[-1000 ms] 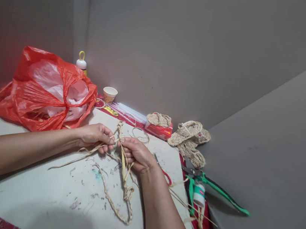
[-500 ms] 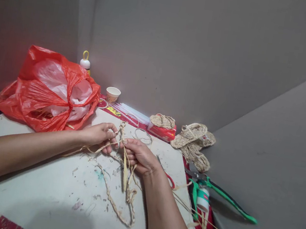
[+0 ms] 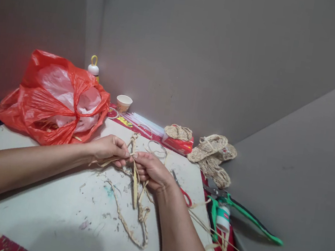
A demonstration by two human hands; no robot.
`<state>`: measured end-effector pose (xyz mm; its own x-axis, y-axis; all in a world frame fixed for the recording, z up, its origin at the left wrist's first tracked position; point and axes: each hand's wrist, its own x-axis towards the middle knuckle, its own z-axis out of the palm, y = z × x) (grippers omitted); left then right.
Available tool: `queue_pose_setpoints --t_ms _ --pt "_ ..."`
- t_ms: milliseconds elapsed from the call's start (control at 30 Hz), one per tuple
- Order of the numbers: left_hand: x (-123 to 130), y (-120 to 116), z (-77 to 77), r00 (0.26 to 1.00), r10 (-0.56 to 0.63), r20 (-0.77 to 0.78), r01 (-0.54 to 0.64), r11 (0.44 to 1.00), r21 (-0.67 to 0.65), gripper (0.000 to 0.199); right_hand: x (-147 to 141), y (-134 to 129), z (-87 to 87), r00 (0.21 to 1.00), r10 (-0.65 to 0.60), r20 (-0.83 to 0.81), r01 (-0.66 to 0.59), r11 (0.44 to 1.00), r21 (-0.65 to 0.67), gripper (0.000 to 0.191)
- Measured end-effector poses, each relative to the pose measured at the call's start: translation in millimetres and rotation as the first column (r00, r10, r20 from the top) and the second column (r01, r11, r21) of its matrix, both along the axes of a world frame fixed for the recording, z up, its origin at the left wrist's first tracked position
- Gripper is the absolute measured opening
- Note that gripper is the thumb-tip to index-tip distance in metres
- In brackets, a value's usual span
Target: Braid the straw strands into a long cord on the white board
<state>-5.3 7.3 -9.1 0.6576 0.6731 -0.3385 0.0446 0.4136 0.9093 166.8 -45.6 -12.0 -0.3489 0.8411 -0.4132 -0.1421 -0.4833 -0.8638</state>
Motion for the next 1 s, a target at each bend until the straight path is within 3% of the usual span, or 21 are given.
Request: queue_pose_setpoints --t_ms 300,500,800,1000 --pt "-1.2 -0.5 1.1 0.999 0.015 0.049 -0.011 0.996 -0.084 0.019 0.1 0.9 -0.4 1.000 0.008 -0.017 -0.008 1.000 -0.001 0.023" --pt "0.0 0.7 -2.5 0.999 0.009 0.037 -0.009 1.000 0.002 0.021 -1.5 0.8 -1.1 0.999 0.005 -0.041 -0.005 1.000 -0.009 0.023" --pt "-3.1 1.0 -0.3 1.000 -0.002 -0.002 0.002 0.999 0.039 0.009 -0.3 1.9 -4.8 0.994 -0.016 -0.112 0.013 1.000 -0.026 0.020" --pt "-3.6 5.5 -4.4 0.999 -0.030 -0.032 0.036 0.976 0.216 0.013 -5.3 2.6 -6.0 0.983 -0.083 -0.165 0.071 0.995 -0.074 0.019"
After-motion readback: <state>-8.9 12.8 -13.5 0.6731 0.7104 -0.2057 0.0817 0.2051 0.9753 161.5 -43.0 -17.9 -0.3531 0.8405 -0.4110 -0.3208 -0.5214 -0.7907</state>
